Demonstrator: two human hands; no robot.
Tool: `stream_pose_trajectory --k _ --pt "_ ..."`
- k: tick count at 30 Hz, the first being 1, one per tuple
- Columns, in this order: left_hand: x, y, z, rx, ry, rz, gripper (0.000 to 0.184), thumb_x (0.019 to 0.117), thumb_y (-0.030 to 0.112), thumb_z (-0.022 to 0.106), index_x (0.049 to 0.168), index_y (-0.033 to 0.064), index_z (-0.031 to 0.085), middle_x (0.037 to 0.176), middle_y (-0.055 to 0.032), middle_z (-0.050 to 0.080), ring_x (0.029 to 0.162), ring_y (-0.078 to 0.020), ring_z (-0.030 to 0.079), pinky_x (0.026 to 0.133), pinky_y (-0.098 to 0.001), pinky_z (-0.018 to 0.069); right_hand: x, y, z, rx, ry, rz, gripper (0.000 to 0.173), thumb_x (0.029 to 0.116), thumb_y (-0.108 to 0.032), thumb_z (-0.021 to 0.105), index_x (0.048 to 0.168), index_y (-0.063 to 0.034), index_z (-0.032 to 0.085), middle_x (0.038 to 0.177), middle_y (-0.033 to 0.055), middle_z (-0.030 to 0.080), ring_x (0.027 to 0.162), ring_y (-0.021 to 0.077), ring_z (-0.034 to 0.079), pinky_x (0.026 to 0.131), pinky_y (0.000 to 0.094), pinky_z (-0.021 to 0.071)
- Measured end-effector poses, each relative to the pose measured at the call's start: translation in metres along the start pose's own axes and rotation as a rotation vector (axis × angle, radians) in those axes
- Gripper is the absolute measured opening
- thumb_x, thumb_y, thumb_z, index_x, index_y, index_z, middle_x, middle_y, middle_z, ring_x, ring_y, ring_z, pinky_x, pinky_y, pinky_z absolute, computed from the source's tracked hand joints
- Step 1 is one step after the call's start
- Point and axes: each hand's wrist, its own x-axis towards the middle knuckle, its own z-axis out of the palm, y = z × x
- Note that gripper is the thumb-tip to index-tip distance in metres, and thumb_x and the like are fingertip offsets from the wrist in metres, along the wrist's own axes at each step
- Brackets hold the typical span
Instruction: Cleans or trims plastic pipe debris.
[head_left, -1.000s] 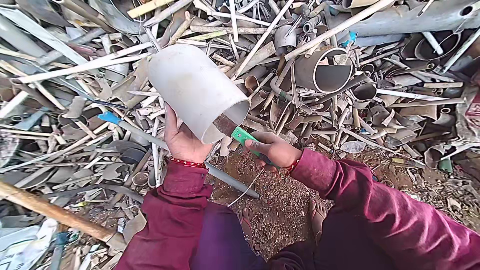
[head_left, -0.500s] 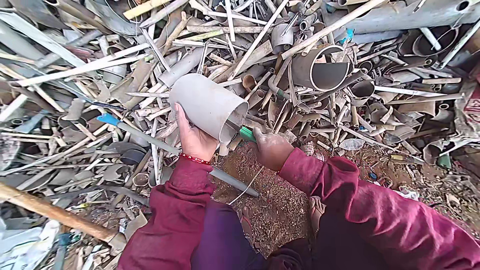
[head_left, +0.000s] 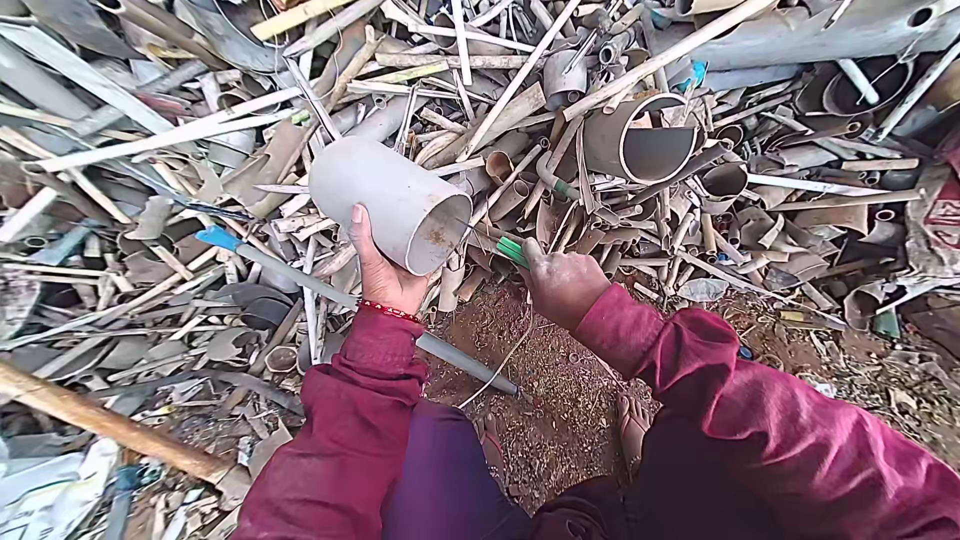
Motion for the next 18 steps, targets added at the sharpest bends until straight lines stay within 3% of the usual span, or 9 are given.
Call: stream_pose_trajectory --k 3,5,8,10,12,13,15,18 --pt "0.000 -0.003 -0.005 0.050 -0.018 0.025 0.051 0.1044 0.056 0.040 0.145 0.0254 0.041 0.138 -0.0024 0.057 0.129 -0.0222 0.056 0.103 -0.0518 0.0512 -0.007 -0.004 0.004 0.179 -0.131 -0.095 0.033 0.1102 -0.025 0.047 0.132 -0.0012 0.054 0.103 0.0225 0.067 0.099 0.0390 0.068 0.084 0.0553 0.0533" --pt "0.000 -0.004 -0.010 0.060 -0.032 0.019 0.053 0.1029 0.058 0.044 0.145 0.0275 0.042 0.139 0.0003 0.057 0.130 -0.0200 0.056 0.104 -0.0496 0.0511 -0.007 0.000 0.009 0.306 -0.198 -0.161 0.033 0.1109 -0.030 0.047 0.124 -0.0019 0.057 0.094 0.0154 0.060 0.087 0.0291 0.061 0.077 0.0447 0.0492" --pt "0.002 0.000 -0.007 0.071 0.051 -0.014 0.052 0.1058 0.058 0.034 0.146 0.0256 0.041 0.141 -0.0034 0.056 0.131 -0.0246 0.056 0.102 -0.0540 0.0510 -0.002 0.003 0.009 0.136 -0.095 -0.043 0.038 0.1102 -0.030 0.047 0.135 -0.0016 0.053 0.105 0.0228 0.069 0.103 0.0408 0.069 0.087 0.0578 0.0540" --pt "0.002 -0.001 -0.008 0.081 0.038 -0.005 0.050 0.1066 0.055 0.035 0.146 0.0251 0.042 0.140 -0.0031 0.057 0.130 -0.0234 0.056 0.103 -0.0526 0.0511 -0.003 0.002 0.012 0.181 -0.123 -0.056 0.038 0.1106 -0.028 0.046 0.133 0.0005 0.053 0.106 0.0237 0.068 0.103 0.0402 0.069 0.087 0.0567 0.0538" --pt "0.001 -0.002 -0.012 0.091 0.019 -0.005 0.051 0.1052 0.057 0.039 0.146 0.0270 0.042 0.140 -0.0009 0.057 0.132 -0.0213 0.055 0.104 -0.0514 0.0501 -0.006 0.001 0.012 0.300 -0.242 -0.137 0.037 0.1117 -0.028 0.045 0.130 0.0019 0.054 0.102 0.0203 0.062 0.093 0.0315 0.062 0.084 0.0471 0.0496" --pt "0.002 -0.001 -0.013 0.088 0.009 -0.002 0.052 0.1049 0.057 0.040 0.147 0.0274 0.041 0.141 -0.0007 0.056 0.133 -0.0215 0.054 0.105 -0.0518 0.0492 -0.006 0.001 0.011 0.293 -0.246 -0.146 0.036 0.1115 -0.029 0.045 0.129 0.0010 0.054 0.101 0.0193 0.062 0.092 0.0309 0.062 0.083 0.0470 0.0496" --pt "0.004 0.000 -0.014 0.082 0.012 0.007 0.051 0.1056 0.056 0.037 0.147 0.0252 0.041 0.140 -0.0034 0.057 0.130 -0.0237 0.056 0.103 -0.0532 0.0505 -0.003 0.003 0.015 0.184 -0.146 -0.085 0.035 0.1097 -0.027 0.048 0.132 -0.0010 0.053 0.103 0.0225 0.068 0.101 0.0399 0.069 0.085 0.0576 0.0542" --pt "0.001 -0.001 -0.012 0.102 0.002 0.005 0.046 0.1067 0.051 0.039 0.144 0.0249 0.042 0.135 -0.0007 0.059 0.127 -0.0188 0.058 0.102 -0.0459 0.0528 -0.002 0.003 0.015 0.251 -0.188 -0.075 0.037 0.1109 -0.028 0.046 0.133 0.0002 0.053 0.104 0.0222 0.066 0.100 0.0372 0.067 0.087 0.0531 0.0527"
